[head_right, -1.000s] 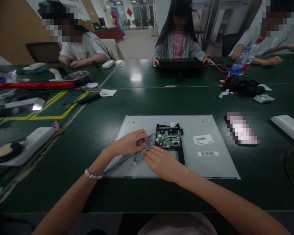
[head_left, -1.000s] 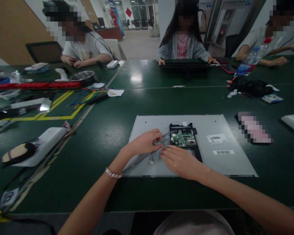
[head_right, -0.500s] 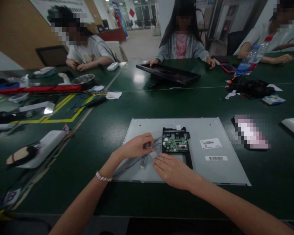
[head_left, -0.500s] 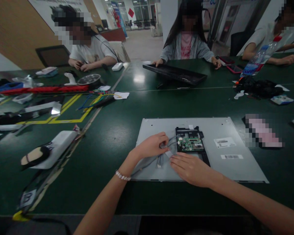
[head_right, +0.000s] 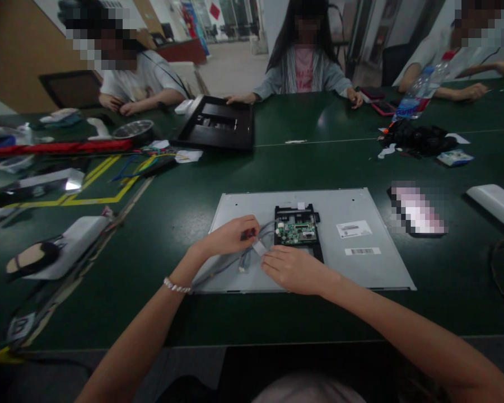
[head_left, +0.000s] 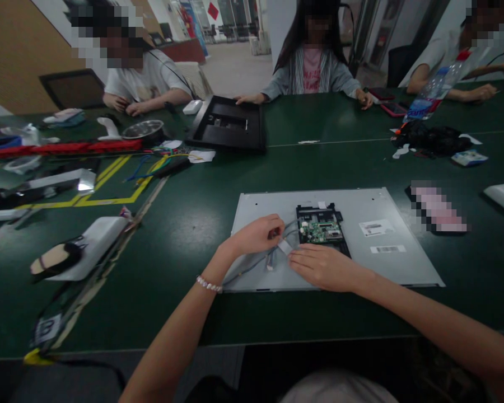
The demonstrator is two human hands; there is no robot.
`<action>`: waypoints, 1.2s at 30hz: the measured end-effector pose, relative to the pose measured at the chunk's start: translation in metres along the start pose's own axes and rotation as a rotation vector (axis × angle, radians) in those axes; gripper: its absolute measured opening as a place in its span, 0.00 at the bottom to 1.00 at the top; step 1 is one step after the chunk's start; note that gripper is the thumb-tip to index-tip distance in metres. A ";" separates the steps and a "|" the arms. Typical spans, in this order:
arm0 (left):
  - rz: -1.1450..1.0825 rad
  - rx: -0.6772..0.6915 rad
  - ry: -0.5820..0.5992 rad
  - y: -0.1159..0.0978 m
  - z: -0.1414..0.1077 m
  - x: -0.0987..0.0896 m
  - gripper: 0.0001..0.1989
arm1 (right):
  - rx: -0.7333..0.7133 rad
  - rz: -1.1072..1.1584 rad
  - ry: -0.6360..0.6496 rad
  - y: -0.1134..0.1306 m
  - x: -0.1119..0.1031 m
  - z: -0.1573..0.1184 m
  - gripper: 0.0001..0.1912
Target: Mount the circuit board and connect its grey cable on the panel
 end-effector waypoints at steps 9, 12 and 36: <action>-0.059 0.009 -0.006 0.004 0.003 -0.002 0.06 | -0.010 0.022 0.039 -0.002 -0.003 0.000 0.15; -0.081 0.014 -0.010 0.007 0.002 -0.002 0.08 | -0.008 0.022 0.036 -0.002 -0.002 -0.002 0.15; -0.010 0.003 -0.028 0.006 0.000 -0.004 0.10 | -0.036 0.069 0.044 -0.005 -0.003 0.002 0.13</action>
Point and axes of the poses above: each hand's wrist, its own z-axis towards the middle knuckle, its own x-axis out of the palm, y = z × x, the point moved 5 cm from there along z, towards the middle knuckle, and after that the axes turned 1 degree about z, right-handed, at the moved point
